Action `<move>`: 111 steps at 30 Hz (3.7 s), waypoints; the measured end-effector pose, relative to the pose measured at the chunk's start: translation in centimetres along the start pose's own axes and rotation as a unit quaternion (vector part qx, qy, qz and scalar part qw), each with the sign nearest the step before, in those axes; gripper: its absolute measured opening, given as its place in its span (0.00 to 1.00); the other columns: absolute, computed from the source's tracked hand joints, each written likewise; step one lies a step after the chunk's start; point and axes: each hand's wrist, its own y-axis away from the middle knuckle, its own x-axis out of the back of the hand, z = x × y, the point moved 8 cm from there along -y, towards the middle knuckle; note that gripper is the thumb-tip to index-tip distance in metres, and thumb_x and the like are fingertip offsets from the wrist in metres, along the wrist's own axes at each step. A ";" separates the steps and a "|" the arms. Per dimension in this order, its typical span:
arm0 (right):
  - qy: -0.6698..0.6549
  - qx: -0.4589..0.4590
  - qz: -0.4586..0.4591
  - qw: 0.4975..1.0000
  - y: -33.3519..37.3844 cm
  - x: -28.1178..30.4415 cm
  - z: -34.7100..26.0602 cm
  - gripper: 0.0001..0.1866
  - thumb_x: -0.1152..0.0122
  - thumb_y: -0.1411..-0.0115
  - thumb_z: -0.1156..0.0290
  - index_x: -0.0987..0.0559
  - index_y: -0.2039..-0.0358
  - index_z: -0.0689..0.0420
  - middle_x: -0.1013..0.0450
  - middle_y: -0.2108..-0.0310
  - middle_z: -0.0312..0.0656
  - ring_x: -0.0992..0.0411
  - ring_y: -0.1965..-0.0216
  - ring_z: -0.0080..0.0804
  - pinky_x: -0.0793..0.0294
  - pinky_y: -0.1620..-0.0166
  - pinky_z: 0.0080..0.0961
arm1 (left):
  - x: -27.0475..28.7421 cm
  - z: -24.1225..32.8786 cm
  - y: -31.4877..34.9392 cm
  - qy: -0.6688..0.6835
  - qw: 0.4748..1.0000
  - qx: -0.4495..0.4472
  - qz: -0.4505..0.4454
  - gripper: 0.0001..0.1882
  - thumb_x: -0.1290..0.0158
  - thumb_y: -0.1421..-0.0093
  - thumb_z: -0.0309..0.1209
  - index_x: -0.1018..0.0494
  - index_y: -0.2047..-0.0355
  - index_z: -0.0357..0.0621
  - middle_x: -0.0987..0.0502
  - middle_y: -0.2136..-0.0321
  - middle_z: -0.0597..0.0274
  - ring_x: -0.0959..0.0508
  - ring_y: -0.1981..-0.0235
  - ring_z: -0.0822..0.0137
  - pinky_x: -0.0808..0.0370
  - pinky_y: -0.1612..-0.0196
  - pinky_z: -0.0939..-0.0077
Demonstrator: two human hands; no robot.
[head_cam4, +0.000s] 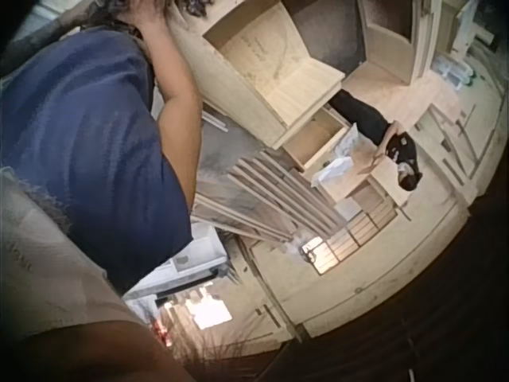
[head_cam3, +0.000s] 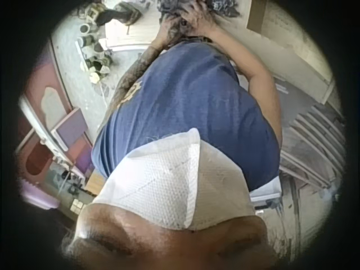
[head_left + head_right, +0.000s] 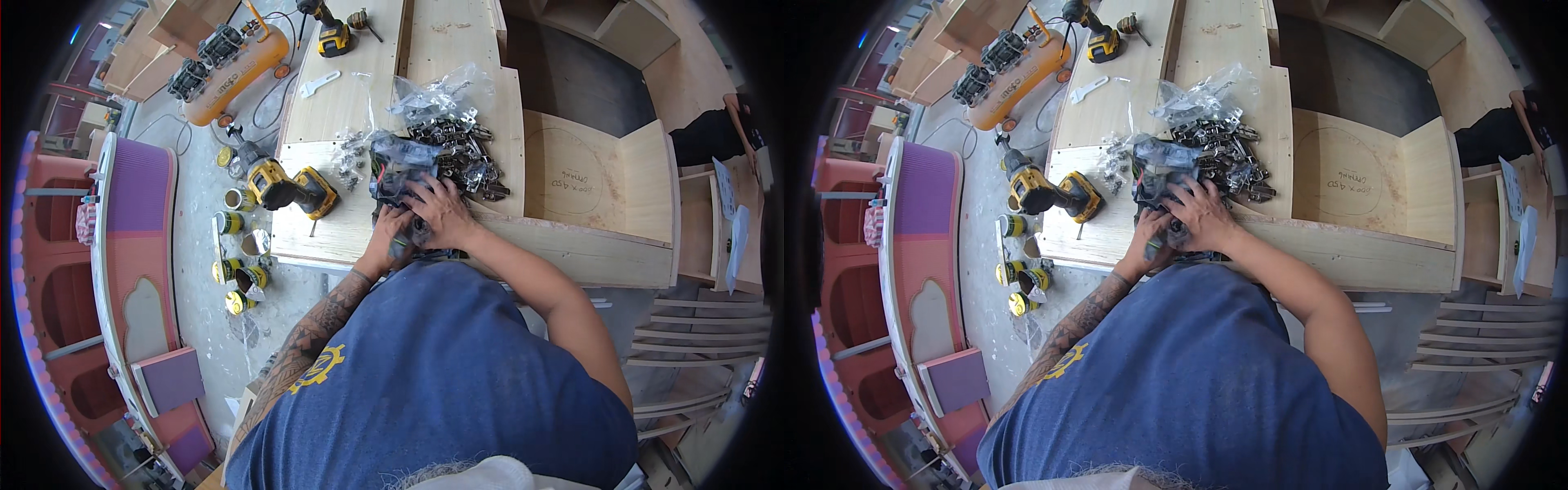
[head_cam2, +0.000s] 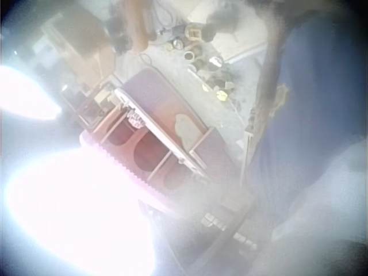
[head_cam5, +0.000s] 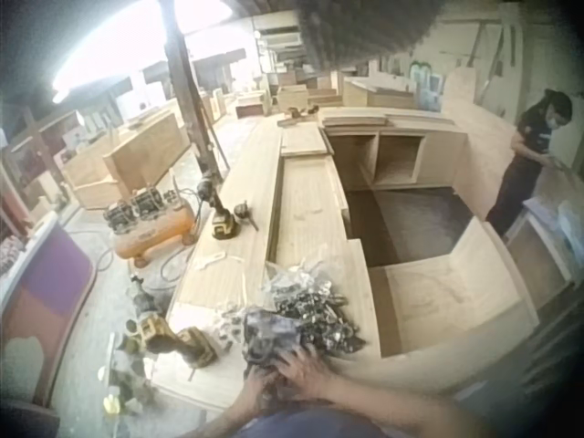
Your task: Sorting through bags of cabinet hinges and related mounting hardware on a workbench.
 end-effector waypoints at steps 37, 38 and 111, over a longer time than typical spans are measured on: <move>-0.188 -0.202 0.196 0.941 1.9 -1.1 2.9 0.18 0.27 0.52 0.69 0.22 0.61 0.61 0.24 0.65 0.53 0.24 0.60 0.56 0.26 0.53 0.46 | 1.7 -1.1 -0.9 0.069 0.997 0.043 -0.001 0.67 0.22 0.60 0.53 0.47 0.26 0.43 0.41 0.35 0.31 0.32 0.37 0.32 0.26 0.36 0.46; -0.247 -0.273 0.202 0.907 2.7 -1.4 3.5 0.16 0.28 0.51 0.70 0.21 0.62 0.61 0.23 0.65 0.54 0.23 0.60 0.57 0.24 0.54 0.47 | 2.3 -0.5 -1.5 0.074 0.996 0.040 -0.002 0.67 0.22 0.60 0.53 0.47 0.26 0.43 0.41 0.35 0.31 0.32 0.37 0.32 0.26 0.36 0.46; -0.393 -0.334 0.037 0.856 6.7 -0.5 2.9 0.14 0.36 0.33 0.69 0.14 0.52 0.63 0.16 0.58 0.50 0.18 0.58 0.35 0.22 0.49 0.30 | 0.9 2.0 -3.2 0.141 0.974 -0.068 -0.161 0.45 0.25 0.59 0.31 0.30 0.39 0.44 0.22 0.45 0.48 0.22 0.43 0.44 0.25 0.39 0.54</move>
